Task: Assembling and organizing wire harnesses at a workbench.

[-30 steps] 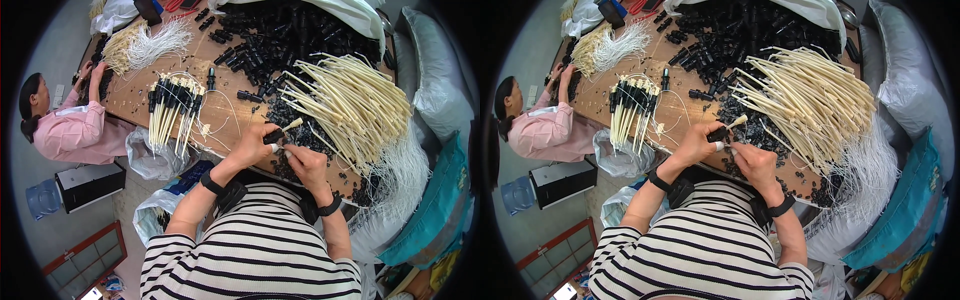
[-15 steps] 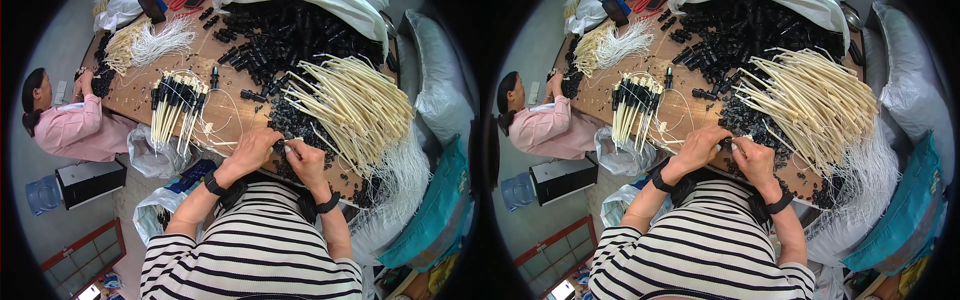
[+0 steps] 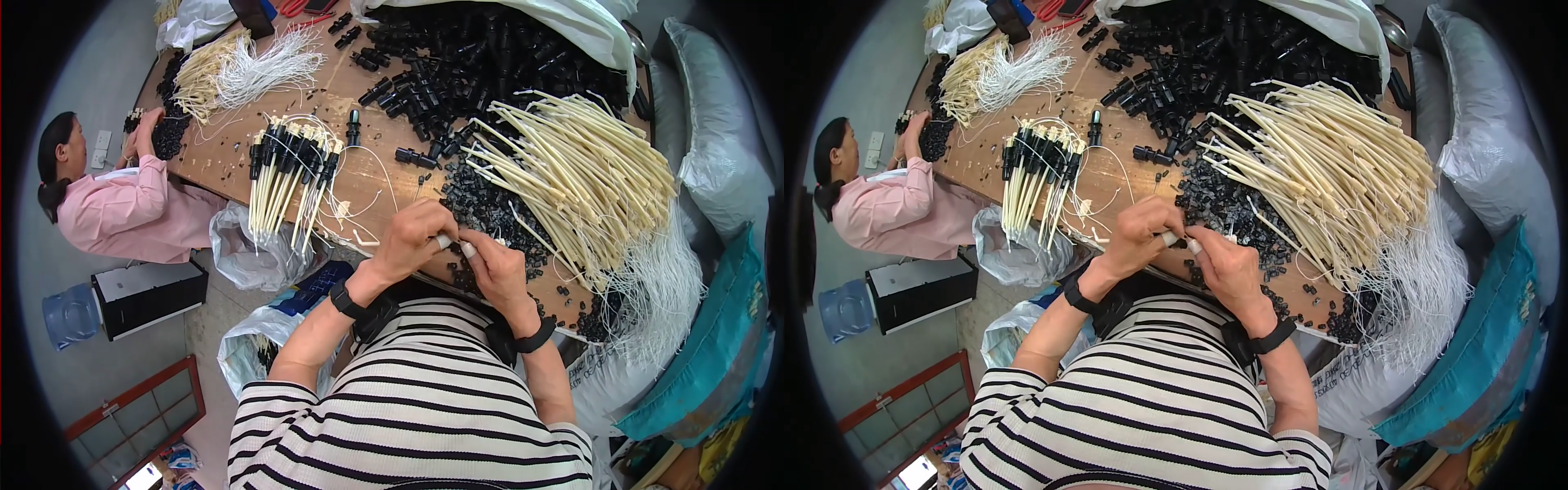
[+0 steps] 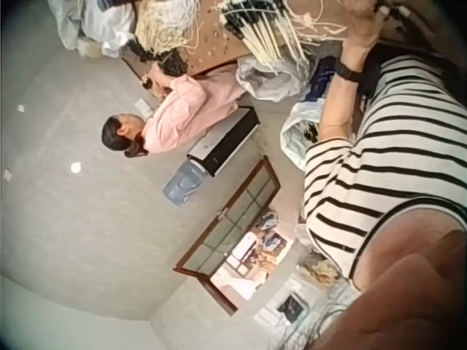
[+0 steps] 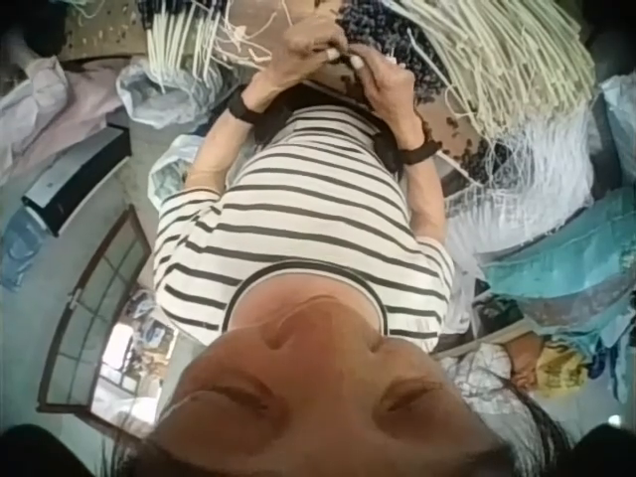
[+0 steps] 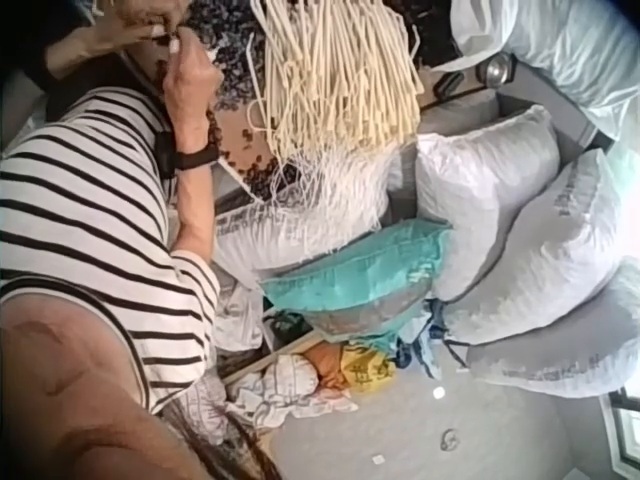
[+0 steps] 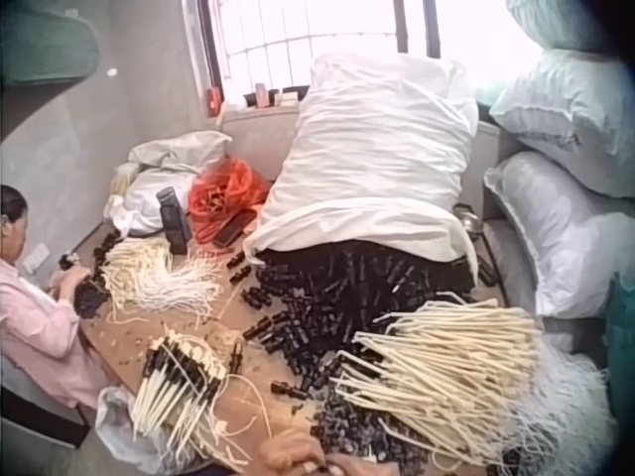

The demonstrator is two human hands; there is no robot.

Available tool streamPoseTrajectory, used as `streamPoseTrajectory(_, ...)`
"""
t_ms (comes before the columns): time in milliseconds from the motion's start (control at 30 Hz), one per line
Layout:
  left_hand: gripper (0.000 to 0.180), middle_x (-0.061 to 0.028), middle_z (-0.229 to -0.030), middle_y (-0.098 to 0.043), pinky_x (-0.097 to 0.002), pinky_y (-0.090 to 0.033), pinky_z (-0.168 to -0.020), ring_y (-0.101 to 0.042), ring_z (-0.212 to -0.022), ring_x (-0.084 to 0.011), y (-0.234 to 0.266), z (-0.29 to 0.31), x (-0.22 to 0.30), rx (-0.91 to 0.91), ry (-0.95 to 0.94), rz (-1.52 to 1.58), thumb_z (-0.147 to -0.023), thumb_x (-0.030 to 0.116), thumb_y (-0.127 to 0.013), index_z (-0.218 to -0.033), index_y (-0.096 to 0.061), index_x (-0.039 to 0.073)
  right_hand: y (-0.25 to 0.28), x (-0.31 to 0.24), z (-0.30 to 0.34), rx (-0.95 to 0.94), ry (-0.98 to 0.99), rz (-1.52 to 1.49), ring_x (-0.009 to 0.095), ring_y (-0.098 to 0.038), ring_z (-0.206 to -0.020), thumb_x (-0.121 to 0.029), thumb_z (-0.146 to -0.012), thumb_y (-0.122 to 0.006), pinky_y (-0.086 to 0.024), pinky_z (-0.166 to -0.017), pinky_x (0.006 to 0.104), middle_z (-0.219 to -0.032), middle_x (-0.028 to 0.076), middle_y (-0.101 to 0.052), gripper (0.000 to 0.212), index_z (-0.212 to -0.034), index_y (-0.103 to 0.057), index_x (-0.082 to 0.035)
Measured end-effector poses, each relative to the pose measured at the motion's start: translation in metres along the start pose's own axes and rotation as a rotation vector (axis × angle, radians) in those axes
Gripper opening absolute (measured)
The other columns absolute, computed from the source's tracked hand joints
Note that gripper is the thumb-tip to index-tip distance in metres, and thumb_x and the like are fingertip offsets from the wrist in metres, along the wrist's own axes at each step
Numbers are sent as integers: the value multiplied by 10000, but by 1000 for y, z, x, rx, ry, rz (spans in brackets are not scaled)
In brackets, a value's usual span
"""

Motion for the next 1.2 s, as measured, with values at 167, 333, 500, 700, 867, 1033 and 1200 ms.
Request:
streamPoseTrajectory(167,184,-74,-842,-635,-329,-491,-682,-609,-777,-234,-6,5,-11,-62,-152,5,-675,-14,-686,-842,-649,53,-1,6,6,-190,-92,16,282,-637,-575,-97,-853,-610,-480,-513,354,-681,142,-634,109,-939,-672,-73)
streamPoseTrajectory(333,248,-111,-759,-590,-362,-468,-622,-598,-682,-251,13,-22,-61,205,320,-379,-694,28,-677,-934,-614,29,6,16,10,22,-303,-18,92,-460,-465,-69,-851,-623,-369,-464,252,-541,56,-505,91,-904,-686,-29)
streamPoseTrajectory(500,199,-101,-774,-631,-327,-488,-631,-624,-703,-215,13,-24,-71,189,364,-343,-696,-14,-661,-890,-643,26,10,25,13,46,-409,-96,34,-399,-500,-70,-870,-605,-330,-468,229,-526,-5,-449,92,-887,-674,-11)
streamPoseTrajectory(700,244,-69,-895,-688,-298,-517,-706,-640,-822,-219,-25,-19,8,93,43,103,-669,-32,-689,-895,-723,52,5,41,7,14,-651,-165,84,-506,-530,-69,-838,-592,-418,-521,270,-567,61,-564,125,-900,-686,-14)
streamPoseTrajectory(867,256,-54,-885,-670,-313,-520,-684,-625,-788,-251,-35,-19,28,9,-181,-182,-667,-12,-698,-906,-724,74,-4,42,8,29,-573,-417,98,-601,-717,4,-833,-553,-475,-648,265,-757,85,-676,158,-929,-679,0)
streamPoseTrajectory(1033,334,-37,-864,-670,-266,-511,-674,-628,-784,-172,-32,-13,9,43,34,76,-697,-66,-655,-994,-714,74,6,19,2,91,-484,-78,204,-617,-554,-67,-850,-617,-468,-545,303,-737,105,-662,88,-913,-674,-41)
streamPoseTrajectory(1200,222,21,-852,-667,-203,-491,-651,-583,-723,-41,-32,-9,-1,62,597,448,-764,-58,-650,-953,-726,31,7,8,4,140,-72,346,298,-637,-605,-49,-827,-654,-495,-525,348,-801,122,-665,127,-954,-647,-57)
Point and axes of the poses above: each hand's wrist, its own z-axis away from the middle knuckle, its own y-axis out of the back of the hand, x = y × z, the point moved 3 cm from there along -z, towards the middle knuckle
